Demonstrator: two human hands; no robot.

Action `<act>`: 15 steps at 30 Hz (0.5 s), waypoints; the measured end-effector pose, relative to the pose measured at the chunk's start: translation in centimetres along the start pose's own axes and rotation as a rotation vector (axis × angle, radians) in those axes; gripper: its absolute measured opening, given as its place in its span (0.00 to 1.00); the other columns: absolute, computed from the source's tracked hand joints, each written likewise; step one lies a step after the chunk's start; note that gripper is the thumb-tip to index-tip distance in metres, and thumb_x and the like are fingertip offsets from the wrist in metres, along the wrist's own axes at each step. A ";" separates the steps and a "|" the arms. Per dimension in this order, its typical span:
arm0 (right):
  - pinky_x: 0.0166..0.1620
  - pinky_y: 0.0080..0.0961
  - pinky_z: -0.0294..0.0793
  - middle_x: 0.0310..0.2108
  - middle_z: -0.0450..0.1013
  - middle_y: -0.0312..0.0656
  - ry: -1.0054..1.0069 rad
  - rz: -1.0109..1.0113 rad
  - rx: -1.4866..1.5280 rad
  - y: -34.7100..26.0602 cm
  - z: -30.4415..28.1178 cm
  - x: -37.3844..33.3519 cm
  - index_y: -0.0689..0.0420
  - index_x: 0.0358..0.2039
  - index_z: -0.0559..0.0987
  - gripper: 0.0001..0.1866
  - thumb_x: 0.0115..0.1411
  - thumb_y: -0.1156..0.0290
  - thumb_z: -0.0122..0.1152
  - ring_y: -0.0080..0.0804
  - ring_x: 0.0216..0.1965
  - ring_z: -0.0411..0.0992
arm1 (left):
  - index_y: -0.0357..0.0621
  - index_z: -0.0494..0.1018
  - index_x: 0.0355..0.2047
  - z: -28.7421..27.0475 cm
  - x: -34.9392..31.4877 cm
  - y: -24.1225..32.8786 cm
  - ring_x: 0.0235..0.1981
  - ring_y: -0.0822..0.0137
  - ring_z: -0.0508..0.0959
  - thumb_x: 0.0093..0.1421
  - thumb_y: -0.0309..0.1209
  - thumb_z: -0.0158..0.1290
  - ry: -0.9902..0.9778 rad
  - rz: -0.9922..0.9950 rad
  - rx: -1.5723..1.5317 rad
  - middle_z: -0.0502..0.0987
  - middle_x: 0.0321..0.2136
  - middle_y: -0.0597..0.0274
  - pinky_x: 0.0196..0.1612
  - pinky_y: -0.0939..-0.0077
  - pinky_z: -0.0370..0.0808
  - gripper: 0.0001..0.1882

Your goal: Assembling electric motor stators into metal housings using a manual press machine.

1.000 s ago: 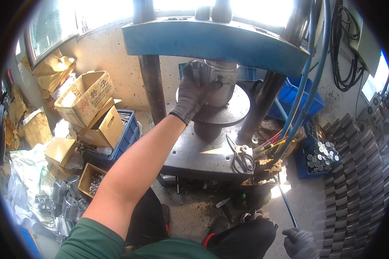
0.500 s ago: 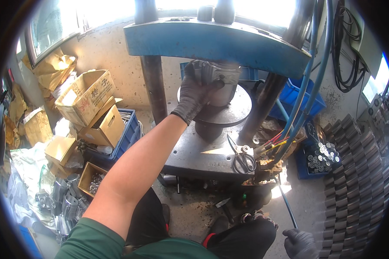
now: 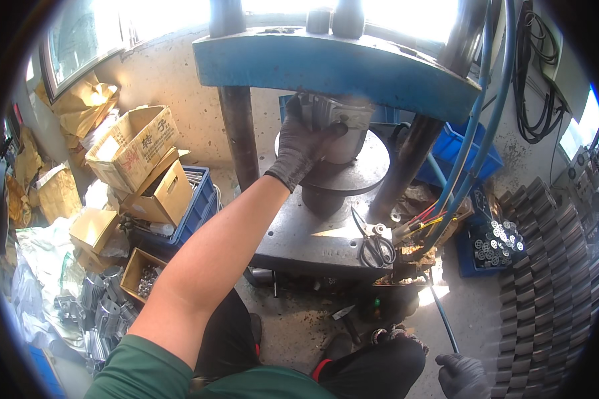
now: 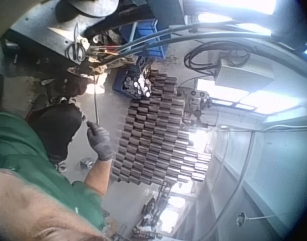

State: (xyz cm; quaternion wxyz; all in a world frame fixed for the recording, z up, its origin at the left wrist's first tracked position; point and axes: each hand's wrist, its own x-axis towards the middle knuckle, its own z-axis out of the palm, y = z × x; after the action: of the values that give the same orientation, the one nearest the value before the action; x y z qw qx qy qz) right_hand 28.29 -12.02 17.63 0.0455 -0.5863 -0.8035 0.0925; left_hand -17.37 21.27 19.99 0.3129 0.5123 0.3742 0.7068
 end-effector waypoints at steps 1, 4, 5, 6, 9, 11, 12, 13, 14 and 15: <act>0.43 0.41 0.83 0.33 0.84 0.47 -0.040 -0.036 -0.016 0.1 0.0 -0.1 0.55 0.37 0.88 0.10 0.55 0.75 0.65 0.51 0.35 0.83 | 0.35 0.44 0.76 0.0 -0.1 0.4 0.67 0.59 0.71 0.48 0.37 0.81 -0.002 -0.001 0.000 0.68 0.67 0.50 0.70 0.72 0.69 0.67; 0.42 0.41 0.84 0.33 0.85 0.47 -0.071 -0.013 -0.047 0.2 -0.1 0.2 0.55 0.37 0.88 0.10 0.54 0.75 0.65 0.51 0.35 0.83 | 0.34 0.44 0.76 -0.3 0.1 0.5 0.69 0.59 0.69 0.49 0.37 0.80 0.001 -0.035 0.143 0.66 0.69 0.49 0.71 0.71 0.68 0.67; 0.42 0.41 0.84 0.33 0.85 0.47 -0.070 -0.015 -0.048 0.1 0.0 0.3 0.55 0.37 0.88 0.10 0.54 0.75 0.65 0.51 0.35 0.83 | 0.35 0.43 0.78 -0.3 0.5 -0.1 0.67 0.58 0.71 0.49 0.36 0.80 0.011 -0.005 0.139 0.66 0.68 0.48 0.69 0.69 0.72 0.67; 0.43 0.41 0.84 0.33 0.85 0.47 -0.007 0.002 -0.002 0.1 0.1 0.2 0.55 0.36 0.88 0.10 0.54 0.76 0.65 0.50 0.35 0.83 | 0.36 0.42 0.79 -0.3 0.5 0.0 0.66 0.57 0.72 0.49 0.34 0.79 0.019 0.022 0.136 0.66 0.68 0.46 0.67 0.68 0.76 0.68; 0.43 0.41 0.84 0.34 0.85 0.47 0.008 0.007 0.001 -0.5 -0.3 0.2 0.55 0.36 0.88 0.10 0.53 0.77 0.65 0.50 0.35 0.84 | 0.36 0.42 0.79 0.0 0.1 0.3 0.67 0.56 0.72 0.49 0.34 0.79 0.025 0.009 0.128 0.65 0.68 0.46 0.67 0.68 0.75 0.69; 0.44 0.41 0.84 0.34 0.85 0.47 -0.039 -0.004 -0.041 -0.4 -0.3 0.1 0.54 0.36 0.88 0.11 0.53 0.78 0.64 0.49 0.35 0.84 | 0.35 0.41 0.79 0.2 -0.3 1.1 0.67 0.56 0.71 0.49 0.34 0.79 0.028 0.005 0.135 0.65 0.68 0.45 0.68 0.68 0.75 0.69; 0.44 0.41 0.84 0.34 0.85 0.47 0.008 -0.011 -0.006 -0.1 0.0 0.3 0.54 0.36 0.88 0.11 0.53 0.78 0.64 0.49 0.35 0.84 | 0.35 0.41 0.79 0.1 -0.4 1.4 0.67 0.56 0.71 0.49 0.34 0.79 0.037 0.006 0.145 0.64 0.69 0.45 0.68 0.68 0.74 0.69; 0.44 0.41 0.84 0.34 0.85 0.47 0.055 -0.018 0.029 0.1 0.1 0.3 0.54 0.36 0.88 0.11 0.53 0.78 0.64 0.49 0.35 0.84 | 0.35 0.41 0.79 -0.1 0.0 0.9 0.67 0.56 0.71 0.49 0.34 0.79 0.038 0.008 0.146 0.64 0.69 0.45 0.68 0.68 0.74 0.69; 0.44 0.41 0.84 0.34 0.85 0.47 0.056 -0.021 0.028 0.2 0.1 0.2 0.54 0.36 0.88 0.11 0.53 0.78 0.64 0.49 0.35 0.84 | 0.34 0.41 0.79 -0.3 0.5 0.0 0.67 0.56 0.71 0.48 0.33 0.79 0.030 0.017 0.128 0.64 0.69 0.45 0.68 0.68 0.74 0.69; 0.44 0.41 0.84 0.34 0.85 0.47 0.014 -0.021 0.008 0.2 0.1 0.1 0.54 0.36 0.88 0.11 0.53 0.78 0.64 0.50 0.35 0.83 | 0.34 0.41 0.79 -0.2 0.5 0.1 0.68 0.56 0.71 0.48 0.33 0.79 0.020 0.025 0.110 0.63 0.70 0.45 0.69 0.68 0.74 0.69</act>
State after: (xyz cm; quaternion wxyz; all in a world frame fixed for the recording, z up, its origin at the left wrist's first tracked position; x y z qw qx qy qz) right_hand 28.41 -11.85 17.52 0.0547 -0.5783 -0.8088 0.0913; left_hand -17.74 21.65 20.26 0.2718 0.5264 0.4094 0.6939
